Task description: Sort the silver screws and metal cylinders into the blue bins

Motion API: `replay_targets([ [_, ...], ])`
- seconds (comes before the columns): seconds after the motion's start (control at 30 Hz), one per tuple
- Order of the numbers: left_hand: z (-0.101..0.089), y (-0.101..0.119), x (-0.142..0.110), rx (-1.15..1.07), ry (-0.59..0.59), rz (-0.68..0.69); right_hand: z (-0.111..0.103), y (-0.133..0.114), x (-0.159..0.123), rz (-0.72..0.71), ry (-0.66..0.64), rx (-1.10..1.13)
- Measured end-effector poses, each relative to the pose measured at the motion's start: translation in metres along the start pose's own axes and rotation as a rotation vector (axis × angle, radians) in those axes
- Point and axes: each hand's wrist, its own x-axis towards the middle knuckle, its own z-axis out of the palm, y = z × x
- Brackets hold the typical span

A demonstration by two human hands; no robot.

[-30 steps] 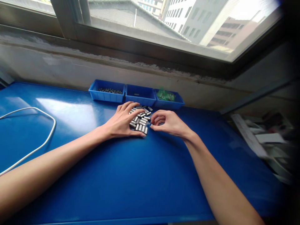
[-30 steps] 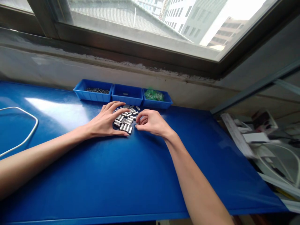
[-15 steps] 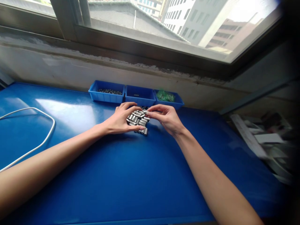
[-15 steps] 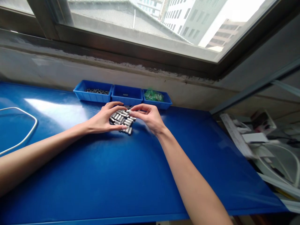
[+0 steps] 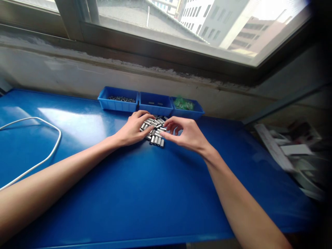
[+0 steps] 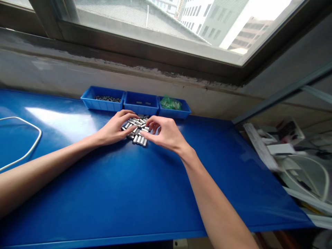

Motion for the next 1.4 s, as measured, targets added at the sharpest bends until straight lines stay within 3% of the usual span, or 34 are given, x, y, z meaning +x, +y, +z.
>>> replay_targets([
  [0.07,0.001,-0.003,0.000,-0.002,0.024,0.006,-0.001,-0.005,-0.004,-0.067,-0.158,-0.086],
  [0.17,0.002,-0.004,0.001,-0.003,0.037,0.016,0.004,-0.006,-0.003,-0.138,-0.262,-0.144],
  [0.53,0.002,-0.004,0.000,0.024,0.014,0.014,0.009,0.000,-0.001,-0.137,-0.260,-0.137],
  [0.83,0.001,-0.002,-0.001,0.062,-0.034,0.008,-0.005,-0.006,-0.005,0.107,-0.375,-0.016],
  [1.1,0.000,0.001,-0.001,0.056,-0.034,0.007,-0.010,0.017,0.000,0.253,-0.258,0.303],
  [1.4,0.001,0.000,-0.001,0.063,-0.043,0.004,-0.005,0.021,0.006,0.181,-0.031,0.486],
])
